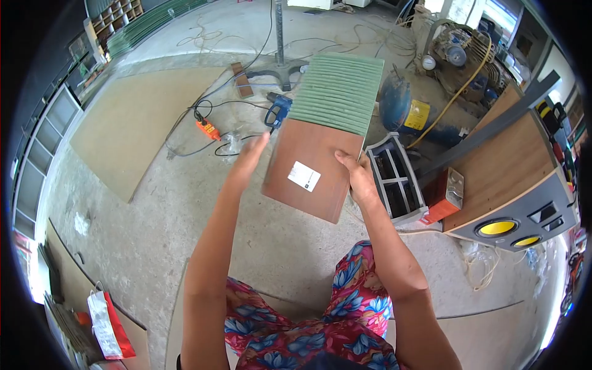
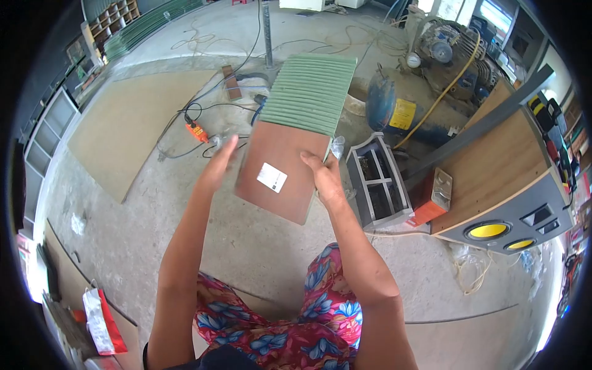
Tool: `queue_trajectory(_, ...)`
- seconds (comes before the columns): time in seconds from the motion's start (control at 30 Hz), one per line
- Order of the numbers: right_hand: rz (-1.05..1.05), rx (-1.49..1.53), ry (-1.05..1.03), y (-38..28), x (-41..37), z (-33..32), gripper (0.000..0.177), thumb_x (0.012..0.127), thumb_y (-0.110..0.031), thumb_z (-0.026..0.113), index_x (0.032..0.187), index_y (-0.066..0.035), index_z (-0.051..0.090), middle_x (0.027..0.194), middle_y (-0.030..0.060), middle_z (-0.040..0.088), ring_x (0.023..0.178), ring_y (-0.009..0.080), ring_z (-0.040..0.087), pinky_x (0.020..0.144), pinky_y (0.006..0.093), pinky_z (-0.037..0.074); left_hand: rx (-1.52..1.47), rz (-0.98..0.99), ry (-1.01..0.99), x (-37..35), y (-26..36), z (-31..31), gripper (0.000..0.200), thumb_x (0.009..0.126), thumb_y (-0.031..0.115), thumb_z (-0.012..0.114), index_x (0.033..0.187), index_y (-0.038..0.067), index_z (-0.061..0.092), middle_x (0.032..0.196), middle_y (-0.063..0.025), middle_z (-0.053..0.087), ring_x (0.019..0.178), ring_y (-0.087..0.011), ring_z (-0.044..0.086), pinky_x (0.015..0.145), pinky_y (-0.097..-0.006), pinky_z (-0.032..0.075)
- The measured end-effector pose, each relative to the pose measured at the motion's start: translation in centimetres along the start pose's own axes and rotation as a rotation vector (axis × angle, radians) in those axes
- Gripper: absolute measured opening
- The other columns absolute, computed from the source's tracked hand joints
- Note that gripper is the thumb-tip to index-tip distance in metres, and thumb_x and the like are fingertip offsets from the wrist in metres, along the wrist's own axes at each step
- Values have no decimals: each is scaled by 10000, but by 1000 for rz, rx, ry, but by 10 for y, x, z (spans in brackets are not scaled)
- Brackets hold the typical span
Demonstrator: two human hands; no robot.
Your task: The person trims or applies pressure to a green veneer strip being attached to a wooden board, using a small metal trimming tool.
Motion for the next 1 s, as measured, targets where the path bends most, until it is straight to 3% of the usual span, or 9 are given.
queue_trajectory(0.03, 12, 63, 40, 5, 2, 1, 399, 780, -161, 620, 1095, 54, 505, 1000, 151, 598, 909, 218, 583, 829, 324, 452, -165, -95, -228, -12, -2, 3, 830, 750, 613, 546, 1229, -51, 414, 1174, -173, 516, 1143, -245, 477, 963, -375, 355)
queue_trajectory(0.13, 26, 158, -72, 9, 6, 1, 410, 782, -208, 633, 1087, 41, 516, 997, 135, 596, 902, 200, 578, 831, 311, 444, -214, -293, -244, -46, 16, 12, 705, 750, 469, 646, 1217, -21, 450, 1159, -134, 541, 1038, -192, 554, 857, -345, 445)
queue_trajectory(0.17, 23, 172, -149, 9, 8, 1, 414, 783, -226, 637, 1081, 36, 521, 997, 129, 595, 897, 196, 576, 829, 309, 443, -293, -192, -259, -50, 18, 13, 571, 737, 344, 703, 1152, -2, 518, 1067, -115, 594, 921, -193, 604, 754, -306, 486)
queue_trajectory(0.4, 246, -172, 334, 34, 34, -16, 354, 857, -224, 523, 1102, 32, 512, 965, 166, 594, 873, 256, 575, 782, 339, 434, -5, 188, -88, -61, 50, -1, 307, 799, 183, 654, 1029, -11, 589, 901, -64, 639, 832, -123, 584, 747, -271, 459)
queue_trajectory(0.5, -253, -541, 408, 50, 44, -26, 414, 881, -125, 436, 1239, 73, 376, 1024, 238, 543, 899, 362, 548, 835, 385, 414, 125, 282, 12, -68, 50, -11, 289, 804, 146, 644, 1018, -39, 588, 886, -73, 646, 792, -111, 583, 721, -263, 463)
queue_trajectory(0.6, -741, -779, 479, 12, 21, 12, 414, 856, -61, 489, 1244, 27, 374, 1034, 214, 545, 926, 317, 558, 816, 329, 434, 166, 265, 78, -77, 38, -24, 272, 802, 144, 646, 997, -39, 595, 867, -66, 647, 777, -107, 581, 709, -262, 461)
queue_trajectory(0.63, -749, -793, 380, 4, 13, 21, 577, 823, -25, 519, 1348, -44, 281, 1193, 265, 471, 1044, 398, 514, 857, 369, 433, 146, 228, 91, -80, 34, -27, 267, 801, 142, 647, 995, -35, 598, 868, -66, 646, 776, -108, 580, 702, -263, 461)
queue_trajectory(0.77, -421, -1289, 69, 27, 8, 35, 592, 791, 1, 530, 1326, -195, 368, 979, 184, 521, 832, 366, 565, 689, 434, 484, -94, 75, 33, -88, 11, -44, 284, 787, 152, 664, 1012, -11, 604, 890, -68, 645, 781, -114, 589, 687, -265, 473)
queue_trajectory(1.0, -597, -1320, 54, 23, 5, 36, 566, 733, 42, 509, 1249, -190, 489, 861, 117, 517, 752, 294, 569, 668, 395, 476, -204, -154, -28, -98, 1, -82, 366, 771, 210, 688, 1047, -9, 589, 913, -91, 644, 802, -157, 623, 707, -280, 508)
Point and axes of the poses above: each hand's wrist, its own x-axis towards the middle knuckle, its own z-axis out of the palm, y = z × x, the point moved 1 cm from there along x, towards the middle knuckle
